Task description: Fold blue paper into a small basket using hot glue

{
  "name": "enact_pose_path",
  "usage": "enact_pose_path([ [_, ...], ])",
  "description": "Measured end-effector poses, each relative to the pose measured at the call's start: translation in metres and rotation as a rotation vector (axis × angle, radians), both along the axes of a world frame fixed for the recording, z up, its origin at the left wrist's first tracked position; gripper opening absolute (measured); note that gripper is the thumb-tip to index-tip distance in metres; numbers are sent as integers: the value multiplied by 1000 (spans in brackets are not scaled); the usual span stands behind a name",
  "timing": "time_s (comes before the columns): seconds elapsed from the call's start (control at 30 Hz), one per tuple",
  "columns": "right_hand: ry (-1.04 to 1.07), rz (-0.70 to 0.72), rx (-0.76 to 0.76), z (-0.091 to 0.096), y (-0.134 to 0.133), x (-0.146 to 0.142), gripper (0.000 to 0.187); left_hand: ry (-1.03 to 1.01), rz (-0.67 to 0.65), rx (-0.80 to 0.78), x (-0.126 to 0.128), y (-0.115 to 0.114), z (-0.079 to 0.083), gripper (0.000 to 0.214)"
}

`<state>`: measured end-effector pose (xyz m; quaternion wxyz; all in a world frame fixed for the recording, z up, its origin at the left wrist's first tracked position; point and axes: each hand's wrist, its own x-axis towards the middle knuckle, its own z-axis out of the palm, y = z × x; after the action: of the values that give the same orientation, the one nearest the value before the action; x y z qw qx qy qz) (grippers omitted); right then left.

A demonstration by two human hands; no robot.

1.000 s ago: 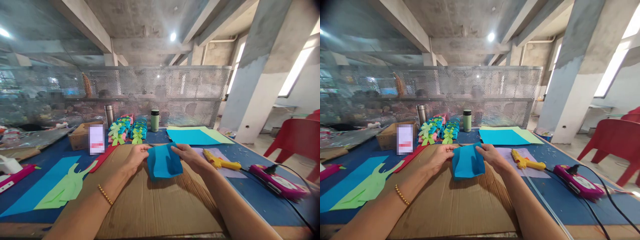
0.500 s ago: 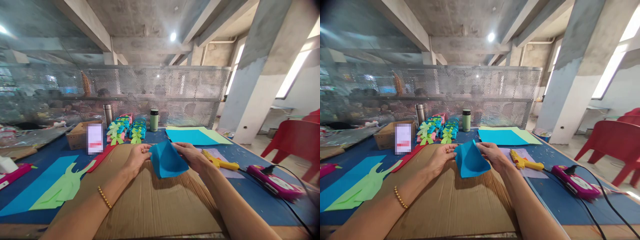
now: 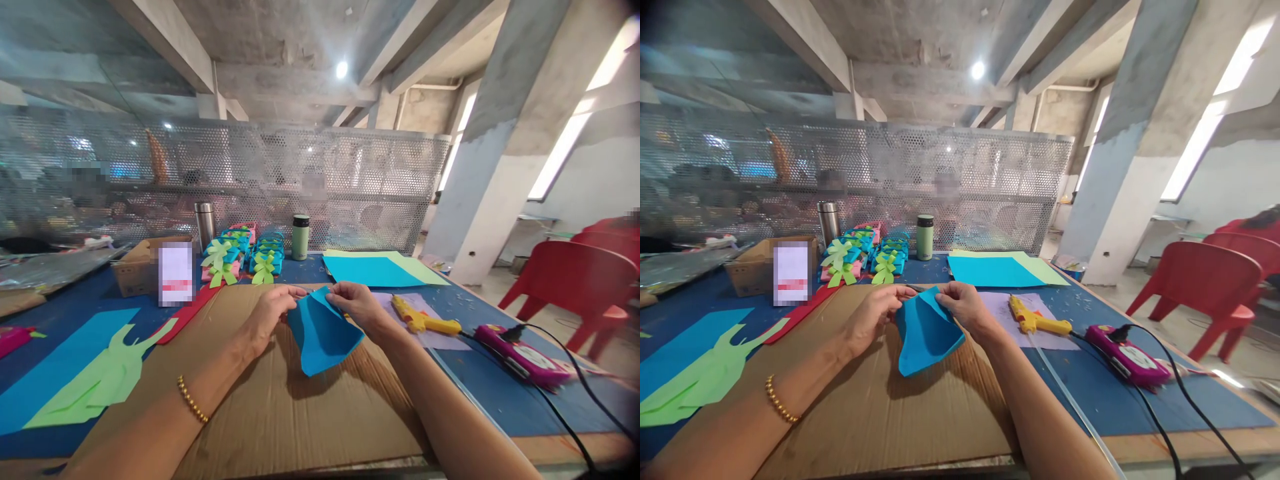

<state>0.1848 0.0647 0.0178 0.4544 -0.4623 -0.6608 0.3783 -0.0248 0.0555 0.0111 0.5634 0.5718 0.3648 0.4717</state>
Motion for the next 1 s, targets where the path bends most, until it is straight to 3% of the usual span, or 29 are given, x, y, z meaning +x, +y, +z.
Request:
enact_pose_path([
  [0.17,-74,138,18,0,-7,-8,41,82,-43,8,-1,-6,6,42],
  [0.43,-150,231,19,0,-15,-14,34,138,-71,61,-1,-10,0,27],
  [0.67,-152,181,88,-2,-14,-17,25,139,-25,149,-1,-6,-3,20],
  [1.0,-190,151,228,-3,-11,-15,19,167,-88,115,0,-7,-4,21],
])
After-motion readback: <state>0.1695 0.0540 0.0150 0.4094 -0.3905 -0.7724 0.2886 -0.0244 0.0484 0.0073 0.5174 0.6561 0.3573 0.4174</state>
